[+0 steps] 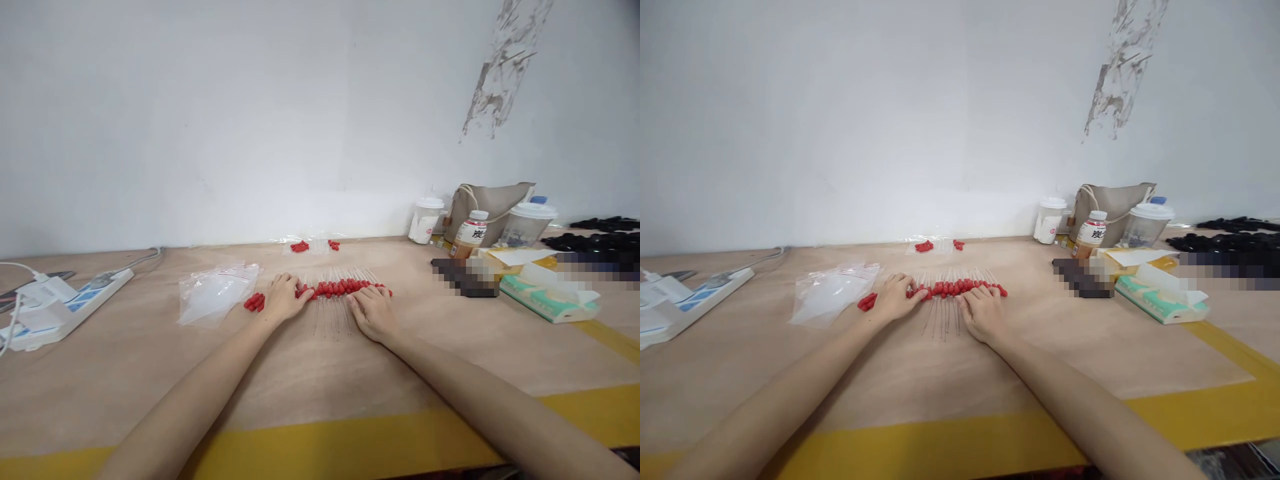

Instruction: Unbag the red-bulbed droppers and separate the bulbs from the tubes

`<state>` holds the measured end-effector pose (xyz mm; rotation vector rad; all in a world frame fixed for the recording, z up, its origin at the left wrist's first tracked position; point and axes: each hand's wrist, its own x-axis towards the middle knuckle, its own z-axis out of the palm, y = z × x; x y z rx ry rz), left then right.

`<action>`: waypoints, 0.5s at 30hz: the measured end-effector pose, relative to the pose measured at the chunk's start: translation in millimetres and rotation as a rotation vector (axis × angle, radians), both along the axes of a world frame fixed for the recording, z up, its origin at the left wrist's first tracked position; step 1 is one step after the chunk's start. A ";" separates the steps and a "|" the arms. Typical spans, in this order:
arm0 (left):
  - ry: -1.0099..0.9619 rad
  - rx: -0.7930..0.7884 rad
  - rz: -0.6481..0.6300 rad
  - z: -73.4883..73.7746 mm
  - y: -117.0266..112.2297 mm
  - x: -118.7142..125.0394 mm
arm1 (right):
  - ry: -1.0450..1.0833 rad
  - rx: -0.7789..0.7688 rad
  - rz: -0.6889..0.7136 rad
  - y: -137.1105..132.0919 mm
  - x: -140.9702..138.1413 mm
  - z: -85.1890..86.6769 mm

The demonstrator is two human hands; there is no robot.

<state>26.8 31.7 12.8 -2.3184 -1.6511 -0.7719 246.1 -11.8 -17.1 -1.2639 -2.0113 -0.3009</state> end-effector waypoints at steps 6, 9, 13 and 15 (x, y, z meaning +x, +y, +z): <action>-0.020 0.049 0.005 -5.5 4.9 4.7 | 0.064 0.031 -0.026 -1.0 0.6 0.3; -0.097 0.042 -0.009 -8.5 3.8 4.2 | 0.071 0.019 -0.025 -0.3 1.3 0.2; -0.168 0.021 -0.001 -9.3 -4.0 -0.6 | 0.068 0.011 -0.017 0.5 1.7 0.1; -0.198 0.018 -0.004 -8.7 -8.9 -5.2 | 0.067 0.008 -0.017 0.4 1.8 0.4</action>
